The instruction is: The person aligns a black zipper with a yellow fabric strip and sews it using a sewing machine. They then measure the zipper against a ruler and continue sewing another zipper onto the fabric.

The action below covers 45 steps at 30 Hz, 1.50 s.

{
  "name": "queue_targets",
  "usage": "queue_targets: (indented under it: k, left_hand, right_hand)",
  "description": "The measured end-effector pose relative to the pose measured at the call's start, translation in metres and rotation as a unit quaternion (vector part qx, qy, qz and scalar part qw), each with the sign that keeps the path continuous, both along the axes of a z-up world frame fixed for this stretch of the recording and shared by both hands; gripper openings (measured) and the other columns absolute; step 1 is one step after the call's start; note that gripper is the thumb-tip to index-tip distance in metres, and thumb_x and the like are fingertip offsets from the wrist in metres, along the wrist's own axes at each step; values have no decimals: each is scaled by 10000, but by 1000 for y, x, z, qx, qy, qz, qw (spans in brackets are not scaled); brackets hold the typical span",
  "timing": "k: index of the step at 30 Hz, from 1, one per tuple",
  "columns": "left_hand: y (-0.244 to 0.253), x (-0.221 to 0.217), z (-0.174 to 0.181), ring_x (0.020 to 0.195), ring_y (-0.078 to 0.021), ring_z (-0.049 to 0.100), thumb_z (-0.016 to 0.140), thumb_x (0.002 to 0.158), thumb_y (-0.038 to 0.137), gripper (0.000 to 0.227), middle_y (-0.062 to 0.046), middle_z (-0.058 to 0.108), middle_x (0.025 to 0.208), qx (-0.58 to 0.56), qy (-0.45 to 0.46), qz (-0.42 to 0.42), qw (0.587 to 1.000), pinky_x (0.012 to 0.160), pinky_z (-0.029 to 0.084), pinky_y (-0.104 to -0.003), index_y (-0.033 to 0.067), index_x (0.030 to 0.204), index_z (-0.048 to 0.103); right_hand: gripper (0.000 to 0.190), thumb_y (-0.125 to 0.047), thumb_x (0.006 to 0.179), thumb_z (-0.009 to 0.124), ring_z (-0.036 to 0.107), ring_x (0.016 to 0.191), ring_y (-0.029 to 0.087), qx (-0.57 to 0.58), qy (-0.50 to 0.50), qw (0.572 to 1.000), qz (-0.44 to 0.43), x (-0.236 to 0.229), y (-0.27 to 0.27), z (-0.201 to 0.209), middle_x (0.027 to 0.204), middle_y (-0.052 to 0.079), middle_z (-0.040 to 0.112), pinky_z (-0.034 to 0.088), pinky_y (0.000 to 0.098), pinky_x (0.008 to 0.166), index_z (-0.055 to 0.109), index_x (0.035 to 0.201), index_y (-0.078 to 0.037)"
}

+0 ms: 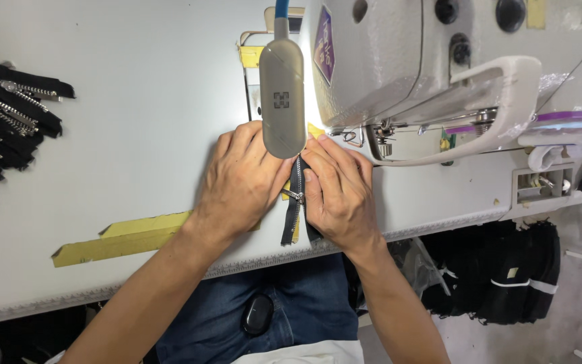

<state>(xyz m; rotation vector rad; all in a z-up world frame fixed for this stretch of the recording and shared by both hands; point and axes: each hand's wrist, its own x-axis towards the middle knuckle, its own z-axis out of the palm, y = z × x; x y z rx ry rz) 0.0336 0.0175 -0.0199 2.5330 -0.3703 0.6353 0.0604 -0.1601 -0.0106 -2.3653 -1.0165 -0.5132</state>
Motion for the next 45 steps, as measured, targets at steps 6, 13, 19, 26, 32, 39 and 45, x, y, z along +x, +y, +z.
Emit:
queue_targets:
  k: [6, 13, 19, 26, 32, 39, 45]
  left_hand:
    - [-1, 1, 4, 1118, -322, 613, 627, 1042, 175, 204, -131, 654, 873, 11, -1, 2, 1000, 873, 488, -427, 22, 980, 746]
    - [-4, 2, -3, 1095, -316, 605, 622, 1051, 203, 225, -109, 627, 846, 14, -7, 7, 1000, 869, 492, -422, 34, 966, 744]
    - [-6, 5, -9, 1038, -335, 606, 627, 1053, 198, 218, -130, 622, 842, 29, -9, 6, 1000, 835, 488, -427, 33, 1009, 761]
    - [-7, 5, -1, 1012, -350, 603, 641, 1048, 224, 264, -156, 628, 877, 25, -5, 15, 1000, 837, 479, -443, 30, 1181, 762]
    - [-8, 5, 3, 943, -346, 614, 646, 1046, 180, 246, -167, 626, 856, 27, -23, 1, 999, 832, 493, -440, 9, 1188, 753]
    - [7, 9, -4, 907, -344, 626, 682, 1010, 100, 109, -128, 614, 816, -17, -33, -44, 998, 809, 508, -435, 14, 1032, 746]
    - [18, 7, 21, 937, -376, 578, 558, 1077, 138, 242, -174, 621, 1029, 35, 106, -90, 990, 806, 484, -469, 87, 1296, 645]
  right_hand:
    - [197, -95, 1016, 609, 686, 1199, 310, -3, 5, 1000, 1, -1, -1, 0, 1254, 166, 740, 462, 450, 1006, 713, 1154, -2]
    - [193, -96, 1024, 598, 674, 1219, 300, -4, 7, 1000, 3, 1, -4, -1, 1288, 156, 726, 451, 442, 1014, 704, 1163, -12]
    - [199, -76, 1029, 576, 666, 1230, 301, 14, 25, 1000, 8, 4, -8, -3, 1308, 143, 717, 448, 444, 1020, 694, 1179, -21]
    - [197, -60, 1021, 575, 665, 1228, 305, 2, 7, 1000, 4, 2, -8, -5, 1303, 148, 719, 450, 458, 1008, 698, 1171, -25]
    - [170, -44, 1003, 573, 661, 1240, 344, -64, -29, 997, 15, -1, -11, -5, 1345, 189, 690, 470, 514, 988, 656, 1150, -22]
    - [175, -17, 981, 578, 636, 1280, 366, -136, -32, 990, 27, -4, -13, 7, 1399, 223, 651, 474, 547, 982, 631, 1147, -12]
    - [182, -36, 1022, 534, 605, 1348, 269, -186, -15, 982, 10, -4, -15, 17, 1429, 106, 656, 465, 448, 1023, 639, 1167, -68]
